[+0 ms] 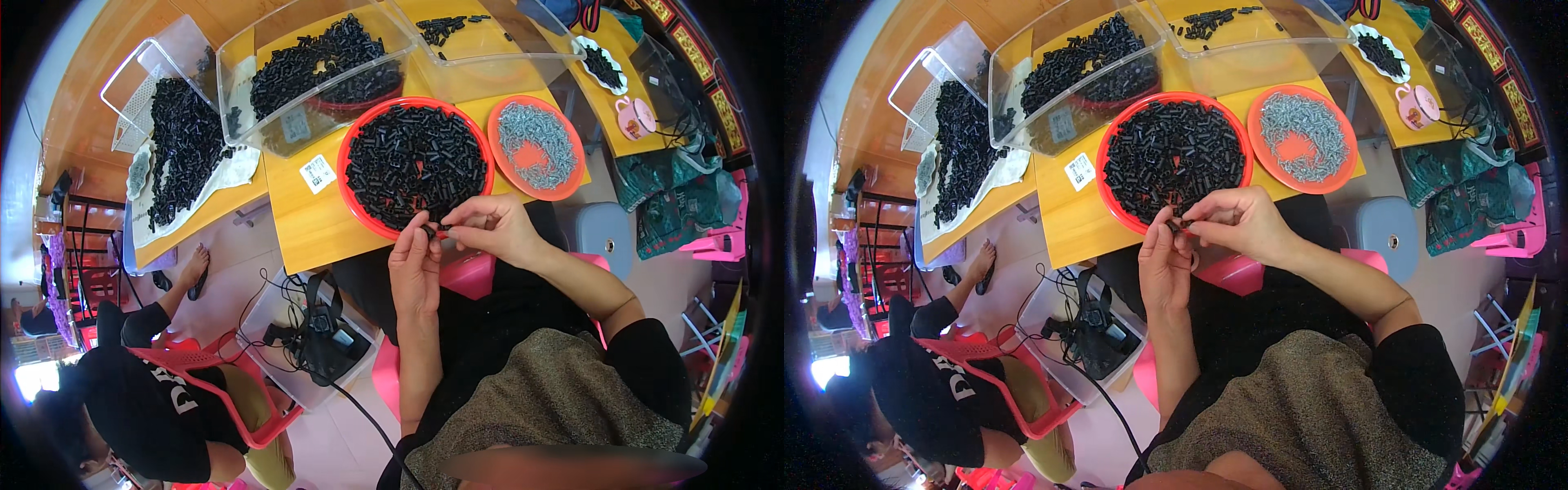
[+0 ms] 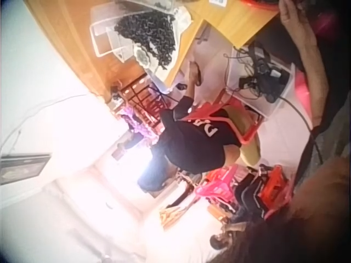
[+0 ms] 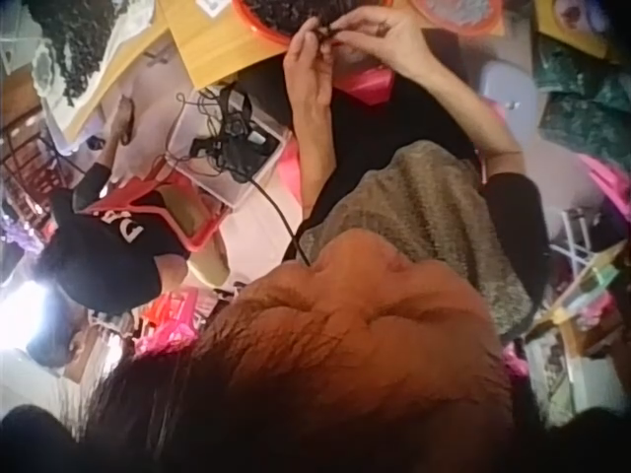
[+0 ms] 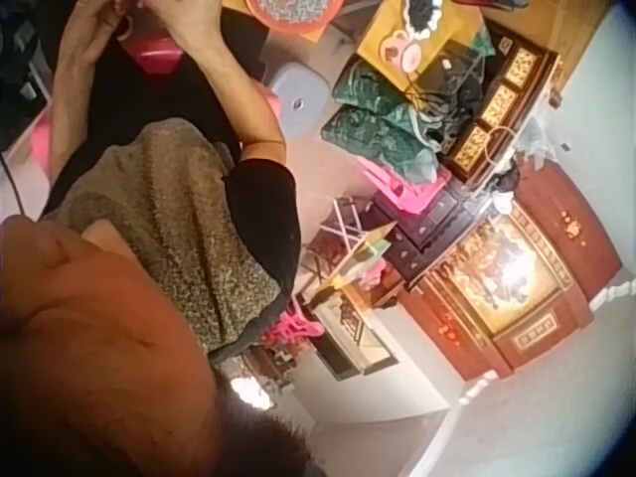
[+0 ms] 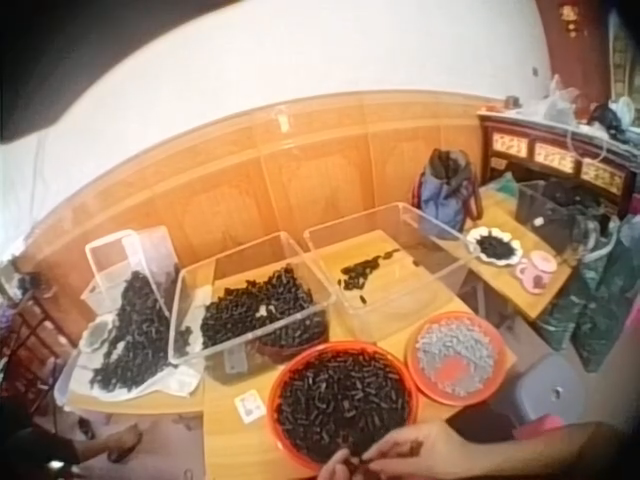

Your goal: The person assembles small black plastic components with silver metal rings by hand.

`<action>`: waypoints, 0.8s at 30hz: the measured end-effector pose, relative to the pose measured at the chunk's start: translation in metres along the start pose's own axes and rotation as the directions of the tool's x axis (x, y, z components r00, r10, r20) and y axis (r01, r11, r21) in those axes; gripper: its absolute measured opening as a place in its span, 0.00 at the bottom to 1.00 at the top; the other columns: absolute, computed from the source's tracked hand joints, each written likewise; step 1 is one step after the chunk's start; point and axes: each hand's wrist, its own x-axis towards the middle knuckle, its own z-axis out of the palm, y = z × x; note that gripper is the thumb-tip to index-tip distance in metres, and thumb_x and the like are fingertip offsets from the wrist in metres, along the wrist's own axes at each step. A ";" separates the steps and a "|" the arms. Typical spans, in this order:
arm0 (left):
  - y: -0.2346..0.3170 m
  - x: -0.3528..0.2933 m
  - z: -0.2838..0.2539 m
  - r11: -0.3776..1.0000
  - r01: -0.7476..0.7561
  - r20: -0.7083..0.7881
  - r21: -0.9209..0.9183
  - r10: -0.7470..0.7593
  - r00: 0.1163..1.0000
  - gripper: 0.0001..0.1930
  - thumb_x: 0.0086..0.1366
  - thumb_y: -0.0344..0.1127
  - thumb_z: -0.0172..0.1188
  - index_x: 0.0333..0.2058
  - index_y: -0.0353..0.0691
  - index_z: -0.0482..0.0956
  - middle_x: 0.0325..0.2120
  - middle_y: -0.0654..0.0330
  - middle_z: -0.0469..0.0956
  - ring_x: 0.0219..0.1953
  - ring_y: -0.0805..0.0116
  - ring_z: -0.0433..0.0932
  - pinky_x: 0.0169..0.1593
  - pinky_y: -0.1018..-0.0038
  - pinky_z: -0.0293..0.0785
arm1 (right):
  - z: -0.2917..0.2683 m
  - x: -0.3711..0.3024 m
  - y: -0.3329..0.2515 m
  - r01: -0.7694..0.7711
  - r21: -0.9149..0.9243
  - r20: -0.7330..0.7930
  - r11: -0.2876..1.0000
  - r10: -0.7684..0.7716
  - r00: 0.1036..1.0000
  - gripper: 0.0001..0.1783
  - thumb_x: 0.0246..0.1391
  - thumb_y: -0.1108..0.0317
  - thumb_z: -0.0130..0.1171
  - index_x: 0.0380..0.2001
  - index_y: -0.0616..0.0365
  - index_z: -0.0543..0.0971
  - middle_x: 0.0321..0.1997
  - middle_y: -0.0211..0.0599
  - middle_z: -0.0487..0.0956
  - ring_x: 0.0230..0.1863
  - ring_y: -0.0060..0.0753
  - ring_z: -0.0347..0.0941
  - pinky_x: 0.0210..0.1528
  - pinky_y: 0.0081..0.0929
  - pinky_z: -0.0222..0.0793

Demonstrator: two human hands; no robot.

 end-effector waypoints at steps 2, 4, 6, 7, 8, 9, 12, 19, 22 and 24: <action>-0.002 0.000 -0.001 1.000 -0.020 0.011 0.003 0.020 1.000 0.14 0.64 0.30 0.56 0.48 0.34 0.74 0.34 0.61 0.77 0.29 0.78 0.71 0.35 0.84 0.70 | 0.002 -0.003 -0.002 0.033 0.135 0.040 0.990 -0.039 0.998 0.08 0.53 0.81 0.55 0.38 0.68 0.77 0.32 0.38 0.80 0.35 0.24 0.78 0.38 0.20 0.75; -0.005 0.001 -0.003 0.998 -0.053 0.030 -0.018 0.053 0.998 0.12 0.64 0.30 0.56 0.46 0.35 0.74 0.34 0.60 0.77 0.29 0.78 0.70 0.35 0.83 0.69 | 0.003 -0.004 0.005 0.049 0.108 0.031 0.993 -0.052 0.998 0.08 0.53 0.81 0.55 0.37 0.68 0.77 0.32 0.38 0.80 0.35 0.25 0.78 0.38 0.20 0.75; -0.005 0.000 -0.002 0.998 -0.056 0.026 -0.013 0.056 0.998 0.11 0.64 0.30 0.56 0.45 0.35 0.75 0.34 0.60 0.77 0.28 0.78 0.70 0.35 0.83 0.69 | 0.003 -0.004 0.010 0.064 0.081 0.022 0.995 -0.066 0.998 0.07 0.53 0.81 0.55 0.37 0.68 0.77 0.32 0.38 0.80 0.35 0.25 0.78 0.38 0.21 0.75; -0.004 0.000 -0.002 0.998 -0.061 0.020 -0.009 0.061 0.998 0.11 0.64 0.30 0.56 0.44 0.36 0.75 0.34 0.60 0.77 0.28 0.77 0.70 0.34 0.83 0.69 | 0.004 -0.004 0.011 0.084 0.065 0.020 0.994 -0.085 0.996 0.07 0.52 0.81 0.55 0.36 0.68 0.77 0.33 0.39 0.80 0.35 0.25 0.78 0.37 0.21 0.75; -0.004 -0.001 -0.002 0.998 -0.060 0.019 -0.008 0.060 0.998 0.11 0.64 0.30 0.56 0.44 0.36 0.75 0.34 0.60 0.77 0.28 0.77 0.70 0.34 0.83 0.69 | 0.004 -0.005 0.013 0.103 0.049 0.018 0.993 -0.104 0.994 0.07 0.52 0.81 0.56 0.36 0.68 0.77 0.33 0.39 0.80 0.36 0.26 0.78 0.37 0.21 0.76; -0.004 -0.001 -0.002 0.998 -0.066 0.013 0.003 0.066 0.998 0.11 0.64 0.30 0.56 0.44 0.36 0.75 0.34 0.60 0.77 0.28 0.77 0.70 0.34 0.83 0.69 | 0.005 -0.005 0.013 0.103 0.050 0.017 0.993 -0.104 0.994 0.07 0.52 0.81 0.56 0.36 0.68 0.77 0.33 0.39 0.80 0.36 0.26 0.78 0.37 0.21 0.76; -0.005 -0.002 0.001 0.995 -0.090 -0.010 0.040 0.090 0.996 0.11 0.64 0.30 0.56 0.44 0.36 0.75 0.33 0.60 0.77 0.27 0.78 0.70 0.34 0.82 0.70 | 0.008 -0.005 0.015 0.090 0.156 0.003 0.984 -0.092 0.996 0.06 0.52 0.81 0.56 0.35 0.68 0.77 0.33 0.40 0.80 0.36 0.26 0.78 0.35 0.22 0.77; -0.007 -0.002 0.003 0.991 -0.100 -0.039 0.089 0.104 0.994 0.10 0.64 0.30 0.56 0.44 0.35 0.75 0.33 0.60 0.78 0.27 0.78 0.70 0.33 0.82 0.70 | 0.008 -0.006 0.022 0.098 0.158 0.005 0.983 -0.100 0.995 0.06 0.52 0.81 0.56 0.36 0.67 0.77 0.33 0.39 0.80 0.36 0.26 0.77 0.33 0.22 0.77; -0.007 -0.002 0.002 0.991 -0.109 -0.008 0.075 0.110 0.994 0.11 0.64 0.30 0.56 0.45 0.35 0.75 0.33 0.60 0.77 0.27 0.78 0.71 0.33 0.82 0.71 | 0.008 -0.006 0.024 0.102 0.169 0.004 0.980 -0.104 0.995 0.06 0.53 0.81 0.56 0.36 0.67 0.77 0.33 0.39 0.79 0.35 0.26 0.77 0.33 0.22 0.77; -0.006 -0.002 0.002 0.993 -0.098 -0.004 0.070 0.098 0.995 0.12 0.63 0.29 0.56 0.45 0.35 0.74 0.33 0.60 0.77 0.27 0.78 0.71 0.34 0.82 0.71 | 0.007 -0.006 0.023 0.099 0.188 0.005 0.977 -0.102 0.995 0.06 0.53 0.80 0.56 0.35 0.67 0.76 0.33 0.39 0.79 0.35 0.26 0.77 0.33 0.22 0.77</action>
